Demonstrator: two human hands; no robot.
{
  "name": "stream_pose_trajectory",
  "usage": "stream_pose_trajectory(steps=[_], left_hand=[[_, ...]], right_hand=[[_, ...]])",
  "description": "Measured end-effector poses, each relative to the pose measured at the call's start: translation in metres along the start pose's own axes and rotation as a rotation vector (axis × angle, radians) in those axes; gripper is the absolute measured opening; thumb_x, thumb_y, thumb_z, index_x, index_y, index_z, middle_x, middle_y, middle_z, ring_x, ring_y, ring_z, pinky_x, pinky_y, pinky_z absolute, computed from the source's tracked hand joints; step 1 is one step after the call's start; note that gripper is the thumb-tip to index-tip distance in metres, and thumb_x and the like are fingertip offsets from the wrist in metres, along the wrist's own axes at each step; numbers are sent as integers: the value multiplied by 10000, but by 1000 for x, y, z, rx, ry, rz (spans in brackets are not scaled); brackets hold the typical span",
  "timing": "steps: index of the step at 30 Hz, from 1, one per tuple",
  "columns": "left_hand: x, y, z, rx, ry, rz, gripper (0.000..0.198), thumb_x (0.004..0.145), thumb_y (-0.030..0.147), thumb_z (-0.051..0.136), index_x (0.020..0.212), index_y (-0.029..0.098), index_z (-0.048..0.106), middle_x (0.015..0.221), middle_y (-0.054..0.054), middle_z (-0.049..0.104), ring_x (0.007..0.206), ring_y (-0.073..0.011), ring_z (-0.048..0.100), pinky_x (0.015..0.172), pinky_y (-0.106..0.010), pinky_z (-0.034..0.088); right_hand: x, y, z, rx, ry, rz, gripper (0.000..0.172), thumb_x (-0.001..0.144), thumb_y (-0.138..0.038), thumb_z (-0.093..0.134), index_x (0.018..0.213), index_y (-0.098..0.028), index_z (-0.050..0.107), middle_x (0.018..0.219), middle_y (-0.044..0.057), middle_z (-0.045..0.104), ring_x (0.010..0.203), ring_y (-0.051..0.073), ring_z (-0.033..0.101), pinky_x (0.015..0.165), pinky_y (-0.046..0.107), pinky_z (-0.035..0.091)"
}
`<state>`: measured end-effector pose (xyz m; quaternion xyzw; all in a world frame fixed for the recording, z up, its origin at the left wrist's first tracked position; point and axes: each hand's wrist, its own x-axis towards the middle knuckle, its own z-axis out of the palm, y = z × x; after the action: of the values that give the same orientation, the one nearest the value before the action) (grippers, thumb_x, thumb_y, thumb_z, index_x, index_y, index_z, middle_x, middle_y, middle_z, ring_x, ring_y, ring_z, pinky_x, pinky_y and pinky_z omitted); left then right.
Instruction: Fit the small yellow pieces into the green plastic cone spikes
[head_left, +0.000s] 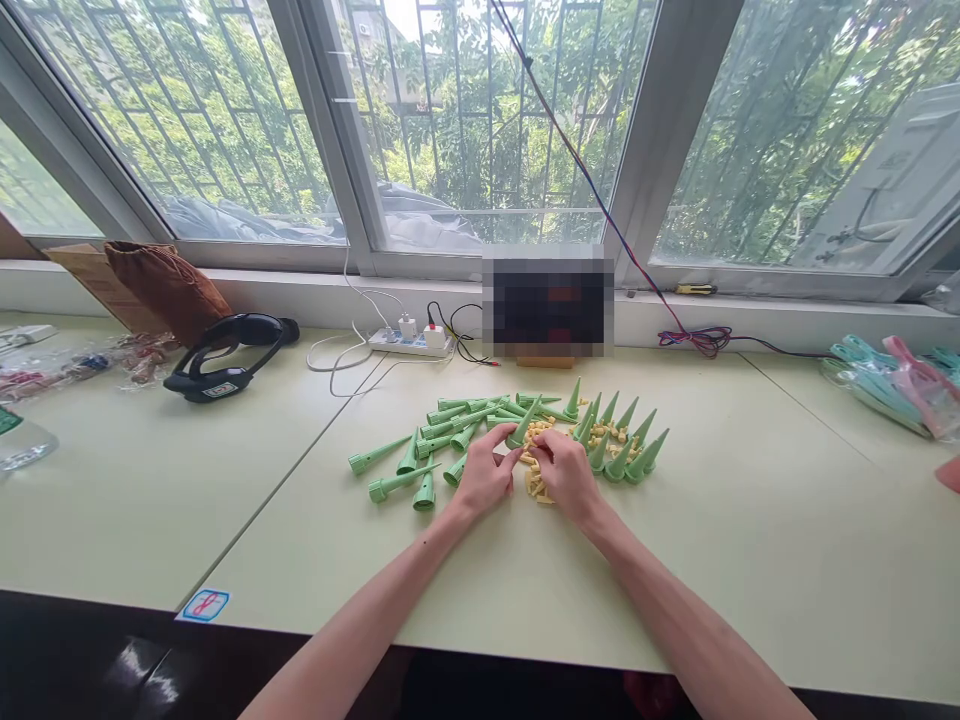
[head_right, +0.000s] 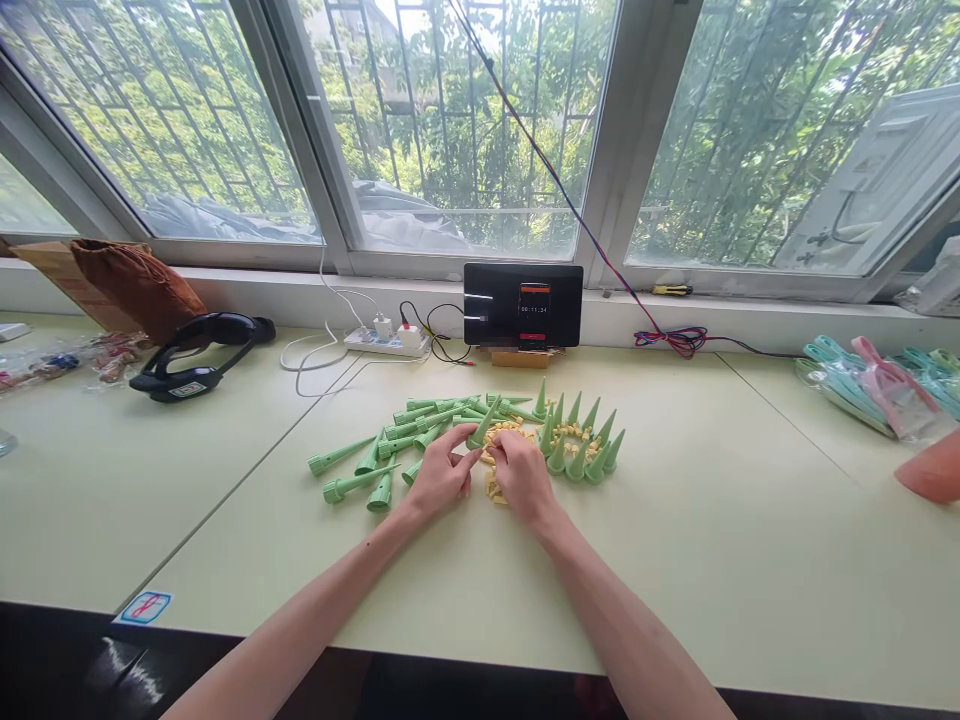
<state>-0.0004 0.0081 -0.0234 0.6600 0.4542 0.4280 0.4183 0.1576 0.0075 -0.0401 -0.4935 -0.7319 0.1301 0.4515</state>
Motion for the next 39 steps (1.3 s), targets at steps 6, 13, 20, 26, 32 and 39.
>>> stream_pose_trajectory(steps=[6,13,20,26,32,39], left_hand=[[0,0,0,21,-5,14,295,880,343,553,1139,206,577,1253,-86,621,365,-38,530,325,-202,405],[-1,1,-1,25,-23,36,291,887,316,540,1159,219,577,1195,-74,647,353,-41,523,333,-209,413],[-3,2,-2,73,-22,41,317,878,249,535,1193,250,567,1263,-80,628,335,-21,507,334,-190,414],[-3,2,-2,96,-22,44,316,885,264,533,1200,255,557,1287,-87,623,317,-9,488,334,-183,417],[-2,1,-2,72,-31,41,326,881,276,537,1206,252,548,1283,-89,621,322,-13,492,322,-187,411],[-1,8,2,-77,-94,11,415,894,366,548,1291,275,465,1412,-113,522,437,-47,598,380,-193,481]], right_hand=[[0,0,-1,18,-8,9,184,898,-180,467,717,-208,481,680,5,545,624,161,492,592,263,367],[0,-3,-2,27,-15,8,231,925,-225,462,694,-212,455,655,3,533,601,159,477,579,263,355],[0,-9,-3,78,-19,60,262,933,-273,470,679,-207,481,612,-8,532,550,145,444,546,265,338],[1,-13,-4,149,-23,145,286,922,-329,490,674,-195,536,558,-22,507,509,132,407,523,265,322],[2,-17,-5,196,-9,200,304,908,-351,518,654,-185,541,545,-28,497,509,122,416,515,255,324],[2,-16,-4,149,88,113,281,947,-321,491,710,-184,555,606,-12,535,540,132,460,545,252,359]])
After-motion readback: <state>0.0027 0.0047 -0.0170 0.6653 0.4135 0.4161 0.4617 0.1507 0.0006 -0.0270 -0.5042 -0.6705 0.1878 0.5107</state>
